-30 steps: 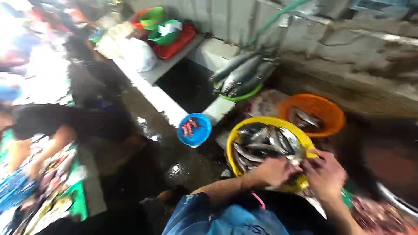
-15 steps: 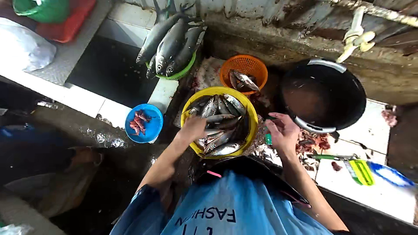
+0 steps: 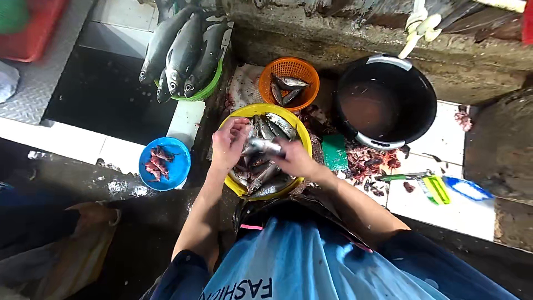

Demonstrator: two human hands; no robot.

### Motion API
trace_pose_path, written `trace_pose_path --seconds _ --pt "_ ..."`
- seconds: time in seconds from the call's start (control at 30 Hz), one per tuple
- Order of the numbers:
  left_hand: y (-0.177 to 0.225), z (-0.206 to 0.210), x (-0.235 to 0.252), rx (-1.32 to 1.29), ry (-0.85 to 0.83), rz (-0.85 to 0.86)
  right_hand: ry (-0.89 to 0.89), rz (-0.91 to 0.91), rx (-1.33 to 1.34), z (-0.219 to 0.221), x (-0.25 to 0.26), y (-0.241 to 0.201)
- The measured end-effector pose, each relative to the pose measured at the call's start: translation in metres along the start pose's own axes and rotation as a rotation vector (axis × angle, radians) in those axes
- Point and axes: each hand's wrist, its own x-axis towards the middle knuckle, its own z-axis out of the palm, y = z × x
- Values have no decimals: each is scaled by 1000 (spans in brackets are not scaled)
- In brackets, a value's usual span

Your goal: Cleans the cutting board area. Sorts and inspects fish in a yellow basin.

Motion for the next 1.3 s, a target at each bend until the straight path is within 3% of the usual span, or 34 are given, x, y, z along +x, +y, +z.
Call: trace_pose_path --seconds 0.07,0.17,0.27,0.47,0.53,0.63,0.73,0.87,0.93,1.2,1.3 --pt "-22 20 15 279 -15 -169 126 135 -71 -35 22 9" --pt "-36 66 26 612 -260 -349 205 289 -249 -87 65 28" --pt "-38 96 31 707 -296 -485 203 379 -406 -111 80 46" --pt "-50 110 27 662 -85 -393 284 251 -177 -77 43 84" --pt "-47 109 24 693 -113 -381 287 262 -143 -62 34 90" --pt "-39 102 23 770 -308 -441 340 218 -146 -40 16 76" --pt "-36 94 7 727 -313 -289 344 162 -124 -23 0 52" --pt "-29 96 -28 554 -6 71 100 279 443 -7 -1 32" --pt "-28 97 -38 518 79 185 92 275 627 0 -4 26" --pt "-21 95 -47 547 153 316 145 303 824 1 -21 18" --pt "-14 98 -48 585 99 256 169 323 800 1 -23 18"
